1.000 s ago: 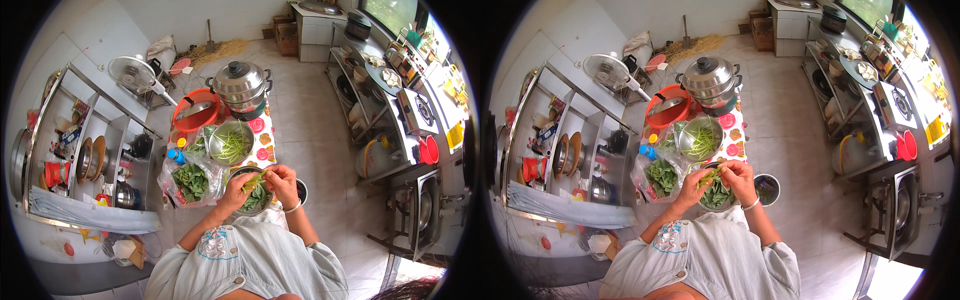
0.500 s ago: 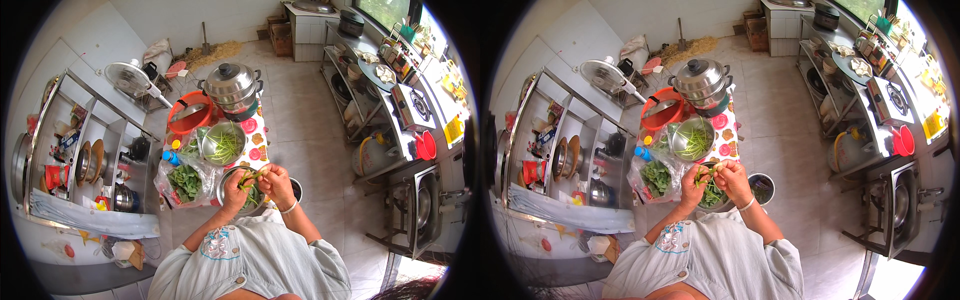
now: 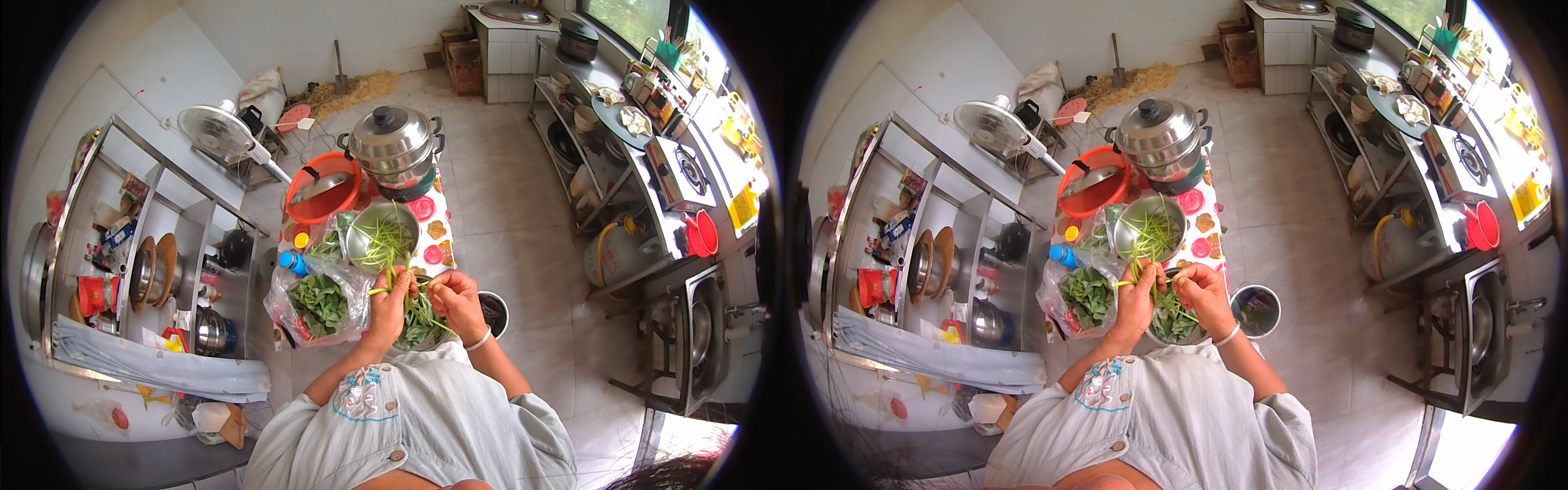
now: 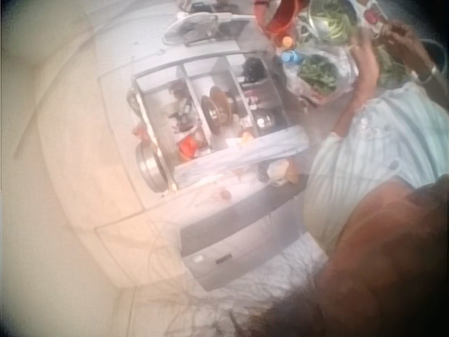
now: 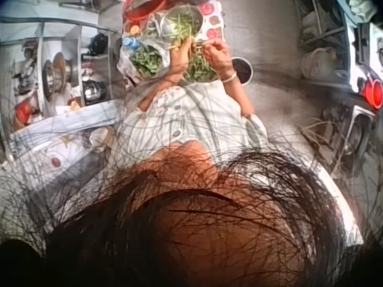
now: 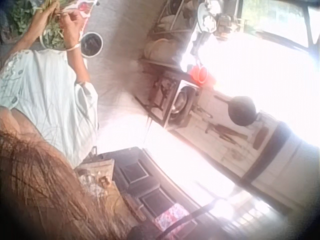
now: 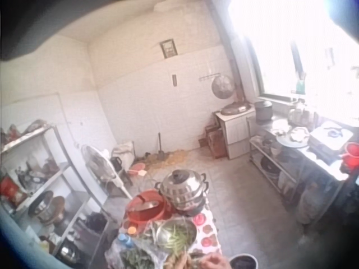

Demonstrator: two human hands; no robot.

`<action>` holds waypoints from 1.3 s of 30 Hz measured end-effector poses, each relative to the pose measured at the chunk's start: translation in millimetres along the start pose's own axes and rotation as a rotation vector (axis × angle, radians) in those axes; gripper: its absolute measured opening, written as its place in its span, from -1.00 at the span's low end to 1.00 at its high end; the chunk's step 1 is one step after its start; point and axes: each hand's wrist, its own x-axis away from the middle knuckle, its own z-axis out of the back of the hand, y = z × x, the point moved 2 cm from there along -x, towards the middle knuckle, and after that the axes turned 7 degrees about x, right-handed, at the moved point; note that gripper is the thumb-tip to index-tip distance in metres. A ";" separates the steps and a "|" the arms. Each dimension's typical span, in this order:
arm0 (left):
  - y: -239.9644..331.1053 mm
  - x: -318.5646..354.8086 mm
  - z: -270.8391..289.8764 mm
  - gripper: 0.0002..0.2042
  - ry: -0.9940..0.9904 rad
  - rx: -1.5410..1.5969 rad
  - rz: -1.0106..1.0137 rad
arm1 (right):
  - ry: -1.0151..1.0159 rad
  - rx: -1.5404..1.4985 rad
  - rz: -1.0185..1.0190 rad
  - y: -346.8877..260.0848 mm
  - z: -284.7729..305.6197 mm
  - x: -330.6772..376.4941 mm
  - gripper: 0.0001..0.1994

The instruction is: The person stands at a kitchen table and repeatedly picks up long green vegetable stems, snaps off the ends, and places the trimmed pieces into a metal bowl. The person continues this repetitive trimming process throughout the clip.

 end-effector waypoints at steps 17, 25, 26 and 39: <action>30.0 -12.0 35.2 -0.88 -0.004 -0.158 0.025 | 0.159 -0.055 0.169 -37.3 32.7 2.3 -0.78; 26.6 2.8 11.5 -0.88 -0.296 -0.731 -0.104 | -0.004 0.234 0.117 -5.8 2.5 -3.1 -0.90; 27.2 3.3 9.2 -0.88 -0.336 -0.770 -0.159 | 0.016 0.306 0.109 -5.9 5.2 -0.3 -0.91; 28.8 0.3 -4.3 -0.87 -0.582 -0.813 -0.042 | 0.045 0.951 0.374 -32.2 20.3 32.6 -0.95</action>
